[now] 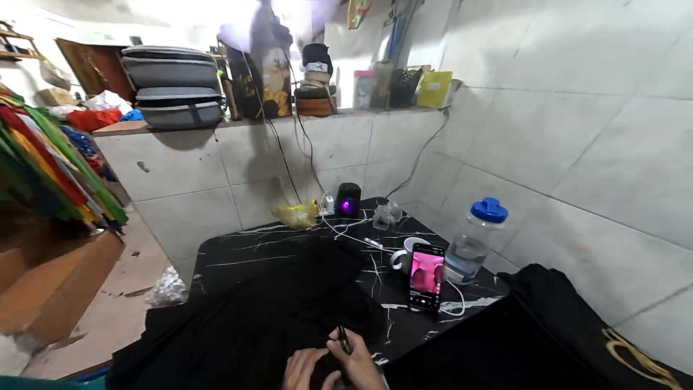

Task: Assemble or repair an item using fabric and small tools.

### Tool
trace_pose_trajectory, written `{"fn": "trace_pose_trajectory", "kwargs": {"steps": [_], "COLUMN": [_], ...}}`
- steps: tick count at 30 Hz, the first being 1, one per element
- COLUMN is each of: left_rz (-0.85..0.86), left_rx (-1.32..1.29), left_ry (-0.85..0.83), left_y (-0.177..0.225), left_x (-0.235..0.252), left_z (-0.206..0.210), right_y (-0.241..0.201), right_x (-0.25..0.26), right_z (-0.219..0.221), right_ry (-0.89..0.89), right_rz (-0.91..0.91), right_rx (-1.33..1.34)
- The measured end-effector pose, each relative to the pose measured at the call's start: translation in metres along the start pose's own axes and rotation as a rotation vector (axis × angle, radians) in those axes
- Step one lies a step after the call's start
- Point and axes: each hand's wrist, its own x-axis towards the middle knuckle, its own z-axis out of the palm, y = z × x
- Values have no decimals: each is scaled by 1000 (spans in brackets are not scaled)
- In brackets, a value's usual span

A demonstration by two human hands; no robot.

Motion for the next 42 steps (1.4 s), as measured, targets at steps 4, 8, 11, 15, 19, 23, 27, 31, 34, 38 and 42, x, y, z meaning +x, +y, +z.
{"fn": "trace_pose_trajectory", "kwargs": {"steps": [4,8,11,15,19,23,27,31,34,38,42], "left_rz": [-67,-51,-14,-103,-143,-163,-81,-66,-118,-147,-206], "left_rx": [-89,-60,7,-27,-192,-272,-214,-206,-225,-260,-227], "left_ry": [102,236,296,226,134,1,104,188,136,115,137], "left_y": [-2,-3,-5,-3,-8,-8,-10,-8,-8,-9,-6], "left_x": [1,-2,-4,2,3,4,-2,-6,-5,1,4], "left_z": [17,22,27,19,8,3,9,8,4,7,11], "right_y": [4,9,9,10,12,9,7,7,8,3,2], "right_x": [0,3,3,-1,2,1,-2,-1,-3,-6,-5], "right_z": [-1,0,4,13,8,3,7,8,9,3,1], "right_ry": [-23,-28,4,258,213,135,146,144,144,36,-11], "right_rz": [-15,-86,-106,-144,-76,-17,-43,-66,-73,-26,4], "right_rx": [45,-24,-71,-13,41,43,8,-1,34,86,84]}}
